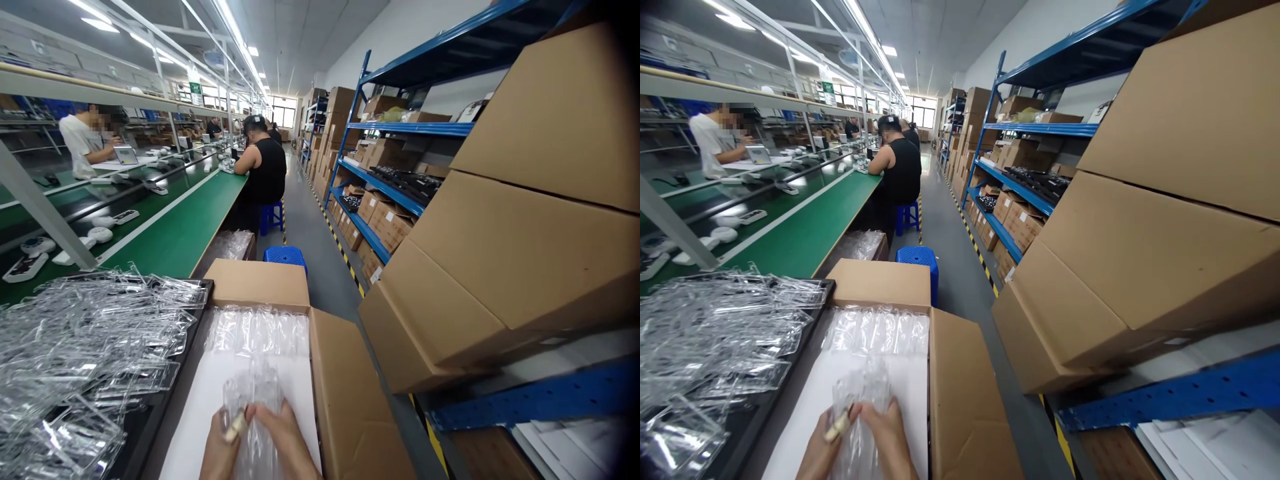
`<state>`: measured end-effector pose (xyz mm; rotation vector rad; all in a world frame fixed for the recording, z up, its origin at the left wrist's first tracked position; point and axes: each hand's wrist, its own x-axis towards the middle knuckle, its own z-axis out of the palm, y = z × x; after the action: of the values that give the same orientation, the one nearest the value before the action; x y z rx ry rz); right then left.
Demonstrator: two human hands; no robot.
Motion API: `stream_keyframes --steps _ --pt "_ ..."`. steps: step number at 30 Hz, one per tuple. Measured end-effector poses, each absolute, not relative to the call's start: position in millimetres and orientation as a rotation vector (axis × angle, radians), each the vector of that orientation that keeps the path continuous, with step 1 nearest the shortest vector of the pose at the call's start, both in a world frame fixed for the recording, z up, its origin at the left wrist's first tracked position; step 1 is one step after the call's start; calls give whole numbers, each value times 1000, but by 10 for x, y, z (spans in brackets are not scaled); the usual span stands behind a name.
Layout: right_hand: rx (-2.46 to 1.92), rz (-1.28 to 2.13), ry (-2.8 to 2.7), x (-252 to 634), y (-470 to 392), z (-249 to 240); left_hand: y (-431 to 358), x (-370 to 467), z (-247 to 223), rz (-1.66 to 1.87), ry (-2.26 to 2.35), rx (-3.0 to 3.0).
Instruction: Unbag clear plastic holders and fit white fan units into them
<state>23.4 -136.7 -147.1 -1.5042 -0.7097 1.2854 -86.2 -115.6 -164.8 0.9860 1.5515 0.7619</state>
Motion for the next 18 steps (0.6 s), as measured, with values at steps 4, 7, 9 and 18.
stream_keyframes --steps 4,7,9,18 --pt "-1102 1566 -347 274 -1553 -1328 -1348 -857 -1718 822 1426 735" --pt "-1082 1606 -285 350 -1605 -1193 -1357 -778 -1597 814 1254 617" --pt "-1127 1647 -316 388 -1665 -1123 -1395 -773 -1466 810 1192 633" --pt "-1161 1684 -561 -402 -2003 -767 -1974 -1717 -842 956 1167 557"
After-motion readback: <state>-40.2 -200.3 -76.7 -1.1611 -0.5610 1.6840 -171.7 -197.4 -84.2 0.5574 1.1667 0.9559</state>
